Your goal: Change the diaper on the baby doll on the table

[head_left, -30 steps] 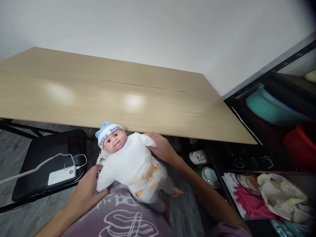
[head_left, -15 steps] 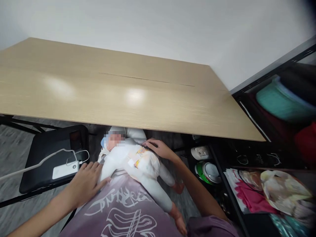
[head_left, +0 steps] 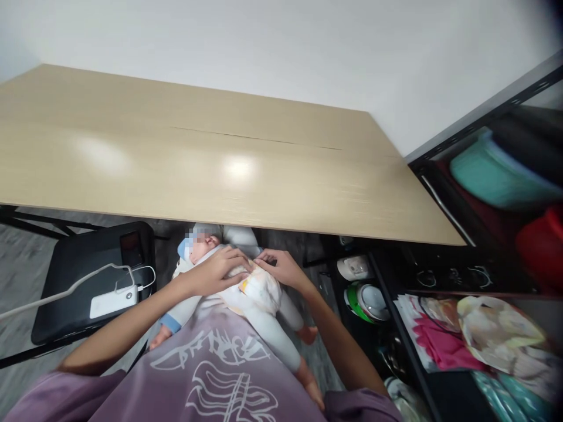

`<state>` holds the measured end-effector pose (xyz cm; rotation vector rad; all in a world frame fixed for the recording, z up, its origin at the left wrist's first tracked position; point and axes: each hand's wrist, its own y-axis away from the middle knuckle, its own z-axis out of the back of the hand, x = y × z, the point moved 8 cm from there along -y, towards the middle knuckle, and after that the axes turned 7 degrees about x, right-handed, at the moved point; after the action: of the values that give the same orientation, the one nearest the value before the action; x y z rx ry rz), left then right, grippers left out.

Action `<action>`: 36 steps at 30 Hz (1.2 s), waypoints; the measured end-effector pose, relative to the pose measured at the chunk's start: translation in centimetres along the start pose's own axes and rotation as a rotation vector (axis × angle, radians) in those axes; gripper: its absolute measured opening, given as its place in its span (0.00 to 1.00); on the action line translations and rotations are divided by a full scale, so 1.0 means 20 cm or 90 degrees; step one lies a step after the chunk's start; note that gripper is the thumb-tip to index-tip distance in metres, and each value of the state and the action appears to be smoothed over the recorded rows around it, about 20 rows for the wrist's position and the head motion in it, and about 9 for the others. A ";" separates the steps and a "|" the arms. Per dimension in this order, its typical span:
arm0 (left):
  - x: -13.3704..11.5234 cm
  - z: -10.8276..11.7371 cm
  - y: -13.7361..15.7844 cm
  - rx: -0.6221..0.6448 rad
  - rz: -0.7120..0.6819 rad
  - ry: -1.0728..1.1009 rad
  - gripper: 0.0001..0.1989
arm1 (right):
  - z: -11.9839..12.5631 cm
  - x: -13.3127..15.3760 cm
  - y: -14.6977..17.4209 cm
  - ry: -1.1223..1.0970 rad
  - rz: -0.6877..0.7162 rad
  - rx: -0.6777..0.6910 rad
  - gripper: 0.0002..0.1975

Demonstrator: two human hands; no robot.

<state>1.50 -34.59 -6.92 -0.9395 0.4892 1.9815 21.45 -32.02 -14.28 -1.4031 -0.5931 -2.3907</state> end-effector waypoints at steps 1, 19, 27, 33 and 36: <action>0.01 0.00 0.01 -0.008 0.000 0.014 0.19 | 0.00 -0.02 -0.01 0.000 -0.002 -0.007 0.16; -0.14 -0.01 0.41 0.045 0.062 0.146 0.11 | -0.10 0.41 0.01 0.047 0.178 0.109 0.18; -0.11 0.02 -0.05 0.017 -0.030 0.034 0.18 | 0.15 0.11 0.57 -0.151 -0.071 0.037 0.43; -0.04 -0.50 -0.75 0.468 0.011 -0.139 0.21 | -0.07 -0.06 0.72 -0.066 -0.221 0.047 0.28; -0.02 -0.60 -0.78 0.528 0.028 -0.126 0.18 | -0.17 -0.13 0.70 -0.040 -0.231 0.056 0.22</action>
<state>19.95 -33.93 -14.05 -0.2101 1.1018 1.6359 26.54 -45.76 -15.37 -1.4389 -1.0346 -2.5594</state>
